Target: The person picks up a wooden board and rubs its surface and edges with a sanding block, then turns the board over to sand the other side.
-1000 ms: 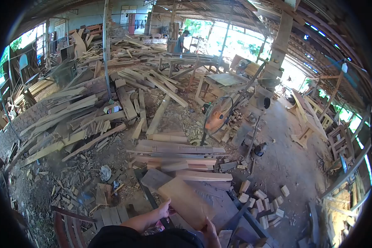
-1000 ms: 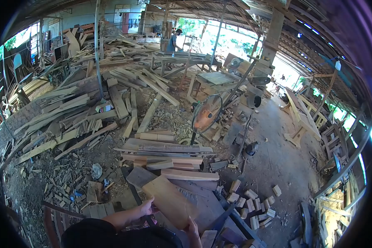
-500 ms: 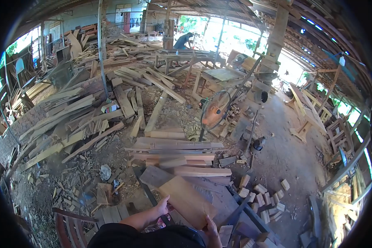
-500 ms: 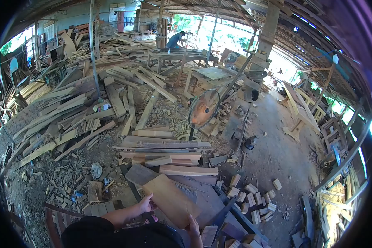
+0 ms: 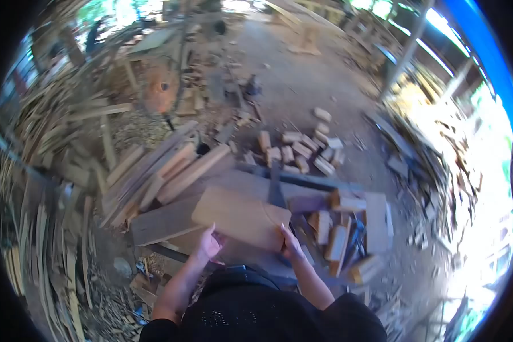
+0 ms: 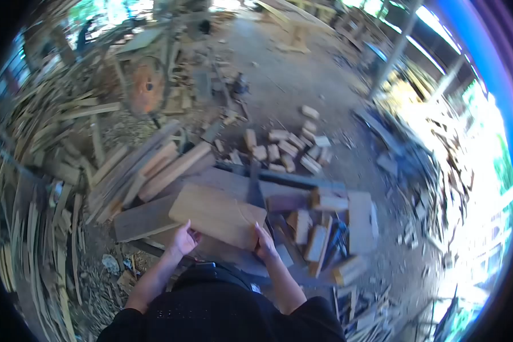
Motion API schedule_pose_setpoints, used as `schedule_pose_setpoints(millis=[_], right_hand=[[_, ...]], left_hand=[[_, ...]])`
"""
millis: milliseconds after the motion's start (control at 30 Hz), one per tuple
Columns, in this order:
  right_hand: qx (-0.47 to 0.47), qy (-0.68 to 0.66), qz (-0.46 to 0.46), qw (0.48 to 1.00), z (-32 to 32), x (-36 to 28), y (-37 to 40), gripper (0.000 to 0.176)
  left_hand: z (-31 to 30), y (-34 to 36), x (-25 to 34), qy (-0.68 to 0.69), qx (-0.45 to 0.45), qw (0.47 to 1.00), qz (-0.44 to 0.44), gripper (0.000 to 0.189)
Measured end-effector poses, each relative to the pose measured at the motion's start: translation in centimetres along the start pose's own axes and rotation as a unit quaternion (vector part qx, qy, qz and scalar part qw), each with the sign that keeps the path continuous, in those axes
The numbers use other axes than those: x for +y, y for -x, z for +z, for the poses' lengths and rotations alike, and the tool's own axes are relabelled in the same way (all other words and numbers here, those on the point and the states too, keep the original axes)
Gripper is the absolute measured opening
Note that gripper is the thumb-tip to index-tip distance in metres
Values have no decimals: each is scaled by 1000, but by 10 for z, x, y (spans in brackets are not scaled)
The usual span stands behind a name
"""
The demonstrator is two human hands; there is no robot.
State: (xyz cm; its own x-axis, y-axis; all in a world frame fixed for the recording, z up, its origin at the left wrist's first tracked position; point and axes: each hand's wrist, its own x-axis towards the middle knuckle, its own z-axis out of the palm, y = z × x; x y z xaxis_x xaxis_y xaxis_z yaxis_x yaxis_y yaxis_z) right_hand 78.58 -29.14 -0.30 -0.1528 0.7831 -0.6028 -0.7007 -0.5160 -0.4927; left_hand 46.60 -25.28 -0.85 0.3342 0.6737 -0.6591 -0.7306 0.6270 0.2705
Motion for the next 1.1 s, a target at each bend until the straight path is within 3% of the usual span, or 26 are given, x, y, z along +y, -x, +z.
schedule_pose_setpoints(millis=[133,233,300,433,533,700,800,833,867,900,967,1033,1100], right_hand=[[39,-76,-73,994,-20,-14,50,50],[64,-108,-127,984,-45,-21,75,52],[82,-163,-189,965,-62,-22,86,51],[152,-238,-266,922,-99,-34,106,47],[162,-228,-327,903,-128,-48,119,47],[239,-262,-341,871,-162,-51,125,47],[355,-65,-219,907,-174,-52,132,44],[360,-71,-218,904,-179,-53,142,44],[407,116,-161,892,-164,-68,164,39],[437,300,-95,843,-158,-79,177,41],[512,342,-189,765,-194,-73,175,45],[497,285,-262,776,-217,-105,188,40],[532,196,-334,753,-256,-146,183,37]], left_hand=[[59,-15,-38,-141,-64,986,-55,28],[137,-5,-81,-227,-91,965,-95,30],[171,-8,-110,-291,-181,929,-136,44],[198,-29,-158,-417,-171,871,-196,52],[197,-37,-181,-441,-174,850,-230,47],[185,-48,-201,-468,-148,829,-267,41],[177,-53,-204,-472,-125,828,-276,41],[174,-54,-203,-471,-111,830,-275,41],[169,-58,-202,-469,-106,831,-281,41],[166,-61,-202,-472,-109,826,-287,41],[159,-65,-202,-459,-97,834,-292,49],[158,-64,-203,-457,-96,834,-295,48],[159,-61,-201,-452,-88,836,-297,47]])
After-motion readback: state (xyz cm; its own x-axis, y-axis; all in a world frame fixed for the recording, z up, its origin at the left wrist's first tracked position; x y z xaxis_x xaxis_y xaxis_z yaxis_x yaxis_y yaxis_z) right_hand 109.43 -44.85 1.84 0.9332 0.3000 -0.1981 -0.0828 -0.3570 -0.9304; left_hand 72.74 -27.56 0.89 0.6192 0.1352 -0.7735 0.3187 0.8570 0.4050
